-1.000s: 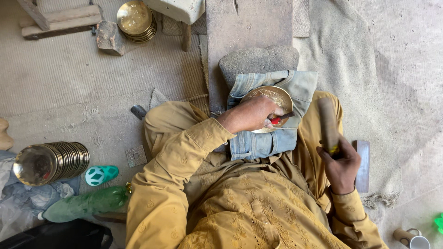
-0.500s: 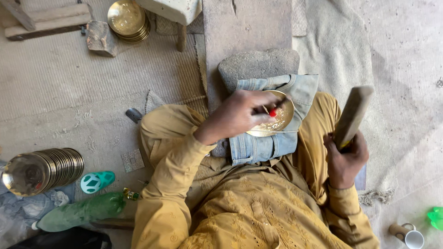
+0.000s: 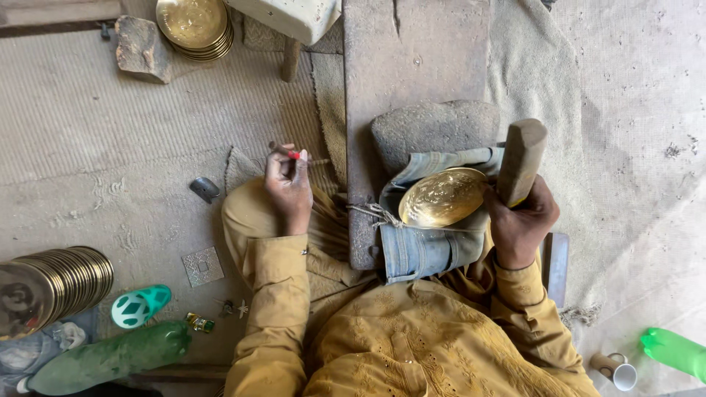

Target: The person sits on the floor with a brass plate resting on a denim pad on their lap. They hold a chisel against the plate's surface with one hand and strike it with a wooden mallet in the other hand, working a decorative pattern into the brass, repositioning the chisel repeatedly across the design.

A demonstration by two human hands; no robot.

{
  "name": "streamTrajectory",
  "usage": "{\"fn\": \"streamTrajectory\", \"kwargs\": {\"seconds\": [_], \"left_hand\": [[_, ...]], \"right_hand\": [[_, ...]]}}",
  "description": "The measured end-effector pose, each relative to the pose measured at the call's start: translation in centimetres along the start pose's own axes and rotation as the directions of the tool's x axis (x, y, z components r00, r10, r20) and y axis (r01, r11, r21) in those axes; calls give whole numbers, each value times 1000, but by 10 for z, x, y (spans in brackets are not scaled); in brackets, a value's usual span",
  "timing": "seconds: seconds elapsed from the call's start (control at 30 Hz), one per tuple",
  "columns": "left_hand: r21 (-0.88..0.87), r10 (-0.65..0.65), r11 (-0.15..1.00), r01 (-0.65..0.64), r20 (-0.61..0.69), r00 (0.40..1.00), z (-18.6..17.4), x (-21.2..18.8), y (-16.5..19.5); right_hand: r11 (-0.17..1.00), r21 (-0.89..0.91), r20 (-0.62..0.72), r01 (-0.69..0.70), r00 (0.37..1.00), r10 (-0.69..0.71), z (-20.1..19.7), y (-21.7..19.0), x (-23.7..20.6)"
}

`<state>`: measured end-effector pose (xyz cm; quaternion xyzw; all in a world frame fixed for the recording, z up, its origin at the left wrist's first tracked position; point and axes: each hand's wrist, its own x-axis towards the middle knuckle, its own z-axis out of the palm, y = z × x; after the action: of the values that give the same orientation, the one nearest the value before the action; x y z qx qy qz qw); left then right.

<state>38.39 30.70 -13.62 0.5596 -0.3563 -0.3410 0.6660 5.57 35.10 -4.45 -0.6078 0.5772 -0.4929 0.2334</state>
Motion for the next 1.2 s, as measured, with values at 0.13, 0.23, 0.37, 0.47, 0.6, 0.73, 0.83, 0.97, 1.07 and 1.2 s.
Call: {"fn": "streamTrajectory", "kwargs": {"seconds": [0.13,0.23,0.37,0.47,0.6,0.73,0.83,0.97,1.07,1.2], "left_hand": [[157,-63,986,57,31,998,-11,38,2],[231,-117,968,100,65,991,-18,54,9],[145,-145,981,127,119,982,-25,55,18],[239,-197,958,159,145,970,-36,44,27],[244,-216,954,177,144,966,-48,31,40],[42,-158,987,154,118,980,-59,12,56],[32,-64,997,63,19,998,-73,-13,72],[67,-54,996,53,11,999,-82,-61,117],[194,24,980,-53,148,989,-78,-103,162],[252,189,895,-367,533,825,-50,-151,205]], "right_hand": [[966,-198,123,165,982,-142,28,-21,28],[880,-340,308,332,923,-230,36,-45,32],[941,-295,495,163,869,5,29,-73,24],[964,-195,581,183,813,-37,18,-92,19],[961,-247,627,121,776,64,12,-112,23],[981,-142,641,133,767,-11,8,-125,19],[979,-130,618,156,785,-43,-6,-136,8],[983,-105,584,153,809,-64,-24,-148,-1],[978,-105,553,180,828,-93,-35,-152,-3],[970,-162,488,180,869,-80,-55,-157,-27]]}}
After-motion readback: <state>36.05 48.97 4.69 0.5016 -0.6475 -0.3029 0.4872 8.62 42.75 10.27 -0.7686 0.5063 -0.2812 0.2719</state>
